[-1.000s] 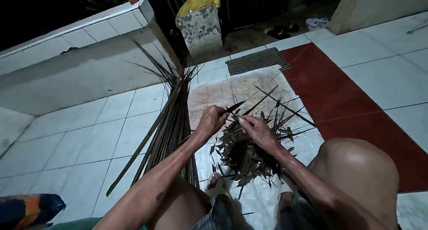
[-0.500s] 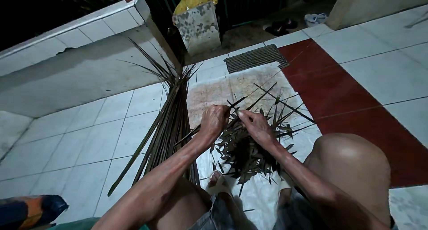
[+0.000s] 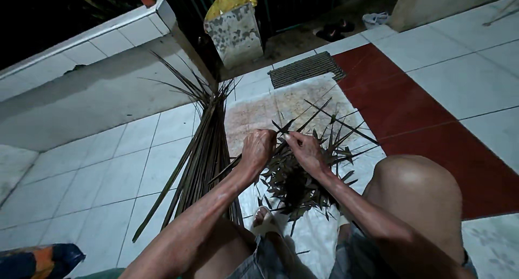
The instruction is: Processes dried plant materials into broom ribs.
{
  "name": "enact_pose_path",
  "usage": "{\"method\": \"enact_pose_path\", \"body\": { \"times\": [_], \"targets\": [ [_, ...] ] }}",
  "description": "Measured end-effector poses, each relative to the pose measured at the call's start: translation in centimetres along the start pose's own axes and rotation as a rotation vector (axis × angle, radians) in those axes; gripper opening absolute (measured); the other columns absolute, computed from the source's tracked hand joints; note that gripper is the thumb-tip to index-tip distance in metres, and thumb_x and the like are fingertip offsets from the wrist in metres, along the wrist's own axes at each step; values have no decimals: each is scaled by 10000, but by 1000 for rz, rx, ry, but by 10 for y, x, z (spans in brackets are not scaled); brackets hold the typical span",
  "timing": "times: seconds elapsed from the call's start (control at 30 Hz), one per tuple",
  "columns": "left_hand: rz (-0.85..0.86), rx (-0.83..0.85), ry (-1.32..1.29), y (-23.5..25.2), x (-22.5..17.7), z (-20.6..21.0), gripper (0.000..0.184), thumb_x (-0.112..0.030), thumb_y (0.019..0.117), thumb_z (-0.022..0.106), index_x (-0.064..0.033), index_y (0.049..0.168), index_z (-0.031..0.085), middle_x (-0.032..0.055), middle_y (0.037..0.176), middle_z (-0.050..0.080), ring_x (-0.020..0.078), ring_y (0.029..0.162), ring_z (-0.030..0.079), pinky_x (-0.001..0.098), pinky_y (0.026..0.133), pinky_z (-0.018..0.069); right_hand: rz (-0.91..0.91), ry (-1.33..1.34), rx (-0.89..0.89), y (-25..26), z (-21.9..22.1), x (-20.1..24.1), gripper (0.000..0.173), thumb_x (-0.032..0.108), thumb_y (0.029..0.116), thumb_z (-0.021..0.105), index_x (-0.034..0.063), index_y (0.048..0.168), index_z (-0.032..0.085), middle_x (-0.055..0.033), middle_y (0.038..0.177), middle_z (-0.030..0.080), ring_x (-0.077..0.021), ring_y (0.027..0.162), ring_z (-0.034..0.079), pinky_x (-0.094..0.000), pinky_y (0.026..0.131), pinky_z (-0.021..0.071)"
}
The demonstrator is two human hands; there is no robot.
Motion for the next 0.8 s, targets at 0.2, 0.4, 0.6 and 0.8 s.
{"method": "enact_pose_path", "body": {
  "times": [0.2, 0.4, 0.6, 0.8],
  "targets": [
    [11, 0, -20, -4, 1, -2, 234, -213, 1022, 587, -126, 890, 760, 75, 747, 694, 271, 741, 691, 499, 666, 553, 15, -53, -61, -4, -2, -2, 348, 411, 1054, 566, 178, 1246, 737, -88, 945, 737, -249, 845, 695, -520, 775, 554],
    [3, 34, -24, -12, 3, -3, 222, -210, 1020, 589, -135, 903, 762, 68, 754, 695, 265, 748, 691, 492, 670, 552, 53, -77, -160, 5, -16, -23, 347, 372, 1070, 542, 177, 1304, 707, -127, 1003, 740, -307, 876, 703, -571, 799, 551],
    [8, -10, 81, -19, 11, -7, 193, -218, 1022, 586, -143, 998, 762, 98, 855, 706, 301, 786, 704, 512, 652, 561, -3, -32, -167, 6, -35, -23, 355, 366, 1085, 512, 123, 1254, 709, -114, 891, 701, -265, 741, 660, -519, 701, 550],
    [110, -99, 239, -23, -2, -4, 147, -159, 1002, 606, -98, 1020, 738, 124, 853, 680, 321, 730, 690, 473, 592, 554, -50, 8, 129, -9, -12, 2, 364, 369, 1086, 505, 128, 1244, 727, -59, 843, 688, -169, 708, 631, -407, 692, 541]
  ]
}}
Point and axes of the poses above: each hand's wrist, its own y-axis towards the middle knuckle, its own z-axis out of the palm, x = y × z, the point moved 6 cm from there along y, towards the middle knuckle
